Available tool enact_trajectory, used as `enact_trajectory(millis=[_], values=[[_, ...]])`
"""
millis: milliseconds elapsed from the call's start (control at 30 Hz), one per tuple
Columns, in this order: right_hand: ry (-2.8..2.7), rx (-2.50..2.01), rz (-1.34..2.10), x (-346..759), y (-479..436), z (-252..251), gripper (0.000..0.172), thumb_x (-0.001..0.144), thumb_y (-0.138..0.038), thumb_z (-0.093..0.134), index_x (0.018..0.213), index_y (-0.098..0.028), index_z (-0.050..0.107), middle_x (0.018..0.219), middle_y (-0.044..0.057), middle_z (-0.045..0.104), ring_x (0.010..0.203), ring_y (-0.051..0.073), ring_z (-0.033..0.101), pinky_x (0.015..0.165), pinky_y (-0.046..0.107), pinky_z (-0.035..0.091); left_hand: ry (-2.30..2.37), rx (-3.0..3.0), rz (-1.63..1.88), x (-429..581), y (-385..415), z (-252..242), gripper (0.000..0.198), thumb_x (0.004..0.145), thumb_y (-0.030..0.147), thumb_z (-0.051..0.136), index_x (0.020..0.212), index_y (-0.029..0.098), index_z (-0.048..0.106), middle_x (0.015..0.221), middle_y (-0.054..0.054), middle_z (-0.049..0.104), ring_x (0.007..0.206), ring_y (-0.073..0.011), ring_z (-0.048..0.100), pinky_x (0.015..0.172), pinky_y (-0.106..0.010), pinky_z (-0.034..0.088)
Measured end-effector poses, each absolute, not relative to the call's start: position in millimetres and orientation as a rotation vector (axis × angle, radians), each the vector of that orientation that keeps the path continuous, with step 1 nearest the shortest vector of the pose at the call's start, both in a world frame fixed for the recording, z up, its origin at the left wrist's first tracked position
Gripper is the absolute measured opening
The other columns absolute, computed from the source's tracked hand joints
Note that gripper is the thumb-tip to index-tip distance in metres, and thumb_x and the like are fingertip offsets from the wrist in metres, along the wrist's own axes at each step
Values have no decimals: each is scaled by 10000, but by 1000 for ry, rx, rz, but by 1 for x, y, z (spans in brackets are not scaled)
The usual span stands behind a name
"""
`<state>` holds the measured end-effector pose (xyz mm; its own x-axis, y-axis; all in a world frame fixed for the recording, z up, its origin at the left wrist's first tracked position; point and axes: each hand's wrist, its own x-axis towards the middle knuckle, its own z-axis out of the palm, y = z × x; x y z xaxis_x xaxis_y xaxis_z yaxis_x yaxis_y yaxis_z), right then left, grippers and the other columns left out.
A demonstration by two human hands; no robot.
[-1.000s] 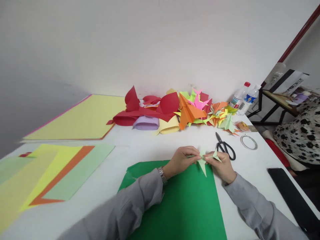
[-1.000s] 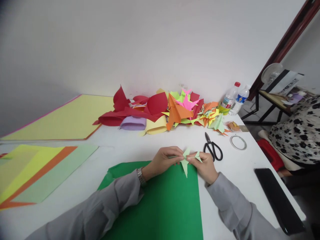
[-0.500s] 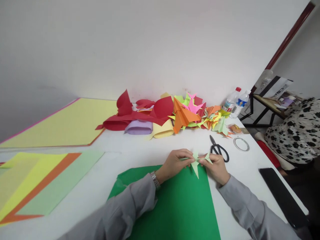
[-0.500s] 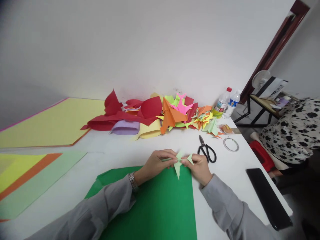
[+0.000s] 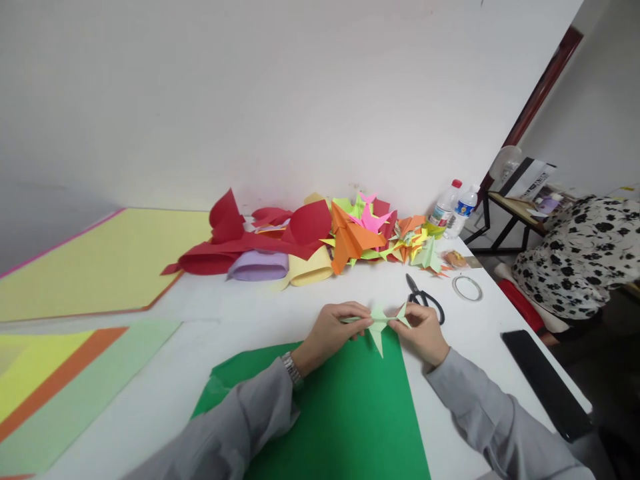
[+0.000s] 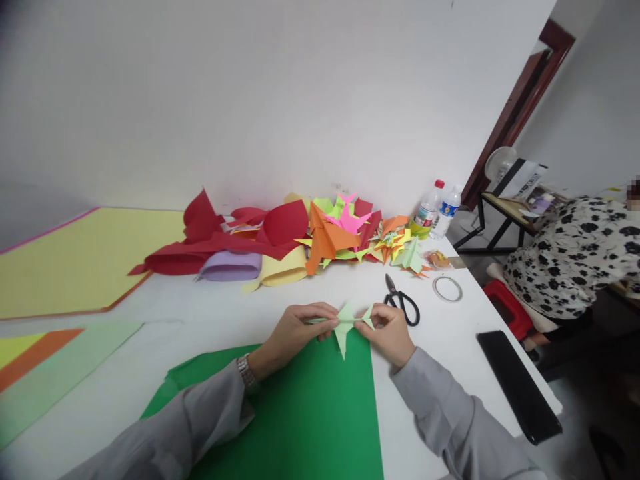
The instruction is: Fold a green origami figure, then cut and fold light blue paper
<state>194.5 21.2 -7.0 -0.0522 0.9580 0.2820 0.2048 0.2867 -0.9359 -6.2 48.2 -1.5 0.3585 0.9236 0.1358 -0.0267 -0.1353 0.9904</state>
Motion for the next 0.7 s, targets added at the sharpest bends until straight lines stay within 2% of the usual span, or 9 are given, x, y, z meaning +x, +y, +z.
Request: enact_trajectory(millis=[200,333,433,533,600,700], values=[[-1495,-1103,953,197,21,-7,298,668,-472,774,726,-191,694,625,6,612,561,130,505,565,271,432,842,1460,1006,-7,50,-2,242,650,372,764,638,135,717,786,-64,692,481,-87,538,467,-232,478],[-1453,-1086,988,196,21,-4,311,660,-482,772,640,-188,673,601,13,612,535,128,493,534,272,415,854,1432,1005,-6,49,-1,246,633,368,770,639,129,712,795,-64,693,480,-88,543,460,-232,467],[-1403,-1091,985,197,23,0,307,633,-470,786,605,-193,656,588,12,615,538,135,505,543,281,427,911,1362,1021,-7,48,1,298,640,379,768,795,126,734,792,-60,700,481,-90,539,460,-234,464],[-1291,-1134,902,204,29,5,288,590,-434,811,598,-188,661,598,16,625,557,140,516,553,279,433,961,1235,1084,-7,49,1,479,649,390,763,1040,122,693,884,-81,709,508,-96,552,455,-239,466],[-1186,-1187,810,214,36,7,296,561,-425,823,607,-179,665,602,17,622,553,136,506,535,271,426,964,1191,1108,-7,50,0,526,644,405,762,1076,119,669,943,-95,700,524,-101,562,452,-247,473],[-1078,-1235,674,237,50,9,334,589,-466,795,625,-179,627,570,-10,558,523,118,460,502,253,404,949,1226,1082,-6,52,-3,493,641,427,758,1019,123,673,964,-95,687,523,-102,566,454,-256,478]])
